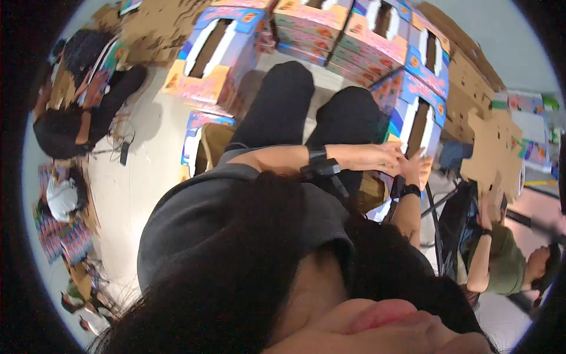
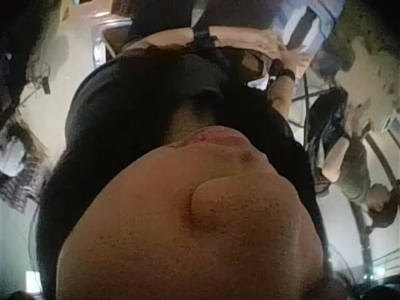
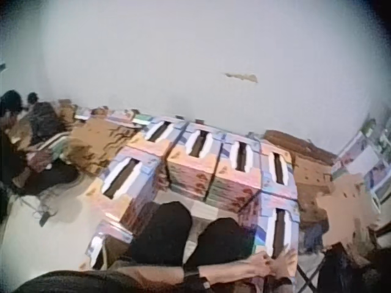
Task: The person sits on the floor and repeatedly folds and assembles flat-packed cardboard boxes with peach graphics. They pick up each box, fold the flaps, and interlock the sides to form a finished box, then place it aside. The process is repeated for multiple boxes.
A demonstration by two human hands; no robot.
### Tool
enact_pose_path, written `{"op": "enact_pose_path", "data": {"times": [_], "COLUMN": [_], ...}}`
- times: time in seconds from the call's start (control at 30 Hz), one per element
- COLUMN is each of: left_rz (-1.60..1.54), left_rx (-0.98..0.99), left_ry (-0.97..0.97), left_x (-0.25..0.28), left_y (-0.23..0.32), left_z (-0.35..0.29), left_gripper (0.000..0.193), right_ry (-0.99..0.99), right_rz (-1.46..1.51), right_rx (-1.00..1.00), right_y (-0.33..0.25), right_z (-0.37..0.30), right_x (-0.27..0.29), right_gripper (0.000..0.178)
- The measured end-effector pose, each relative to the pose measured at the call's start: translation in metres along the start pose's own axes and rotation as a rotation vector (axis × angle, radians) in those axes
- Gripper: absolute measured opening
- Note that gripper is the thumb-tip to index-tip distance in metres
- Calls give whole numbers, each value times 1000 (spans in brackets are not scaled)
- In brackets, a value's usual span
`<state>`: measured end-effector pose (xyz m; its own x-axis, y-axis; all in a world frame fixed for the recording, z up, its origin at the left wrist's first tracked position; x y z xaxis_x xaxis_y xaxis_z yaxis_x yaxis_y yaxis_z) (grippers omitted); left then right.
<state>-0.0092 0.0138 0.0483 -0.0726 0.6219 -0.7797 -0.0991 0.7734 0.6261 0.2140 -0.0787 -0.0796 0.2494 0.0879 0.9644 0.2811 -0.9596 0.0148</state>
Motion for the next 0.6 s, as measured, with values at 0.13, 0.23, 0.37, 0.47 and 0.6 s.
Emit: {"op": "enact_pose_path", "data": {"times": [0.13,0.23,0.37,0.47,0.6], "left_rz": [76,208,1027,1308,1794], "left_rx": [-411,-735,-872,-739,-72], "left_ry": [-98,-153,227,582,1400], "left_x": [-6,-3,42,106,230], "left_y": [108,206,303,345,322], "left_z": [-24,-80,-201,-288,-397], "left_gripper": [69,68,56,44,50], "right_ry": [1,-33,-231,-387,-291], "right_rz": [-21,-184,-100,116,513], "right_rx": [24,88,413,534,1017], "right_y": [-2,-1,-30,-79,-159], "right_z": [0,15,34,2,-133], "right_x": [6,13,27,44,115], "right_gripper": [125,126,94,67,70]}}
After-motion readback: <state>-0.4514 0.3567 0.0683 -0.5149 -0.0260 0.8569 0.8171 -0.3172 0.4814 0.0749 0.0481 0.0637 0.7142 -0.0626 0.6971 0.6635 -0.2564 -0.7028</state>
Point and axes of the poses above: each hand's wrist, its own z-axis towards the middle knuckle, its own x-axis out of the back of the hand, y = z × x, the point moved 8 cm from there along z, towards the middle knuckle, and after that the axes turned 10 degrees about -x, right-handed, at the moved point
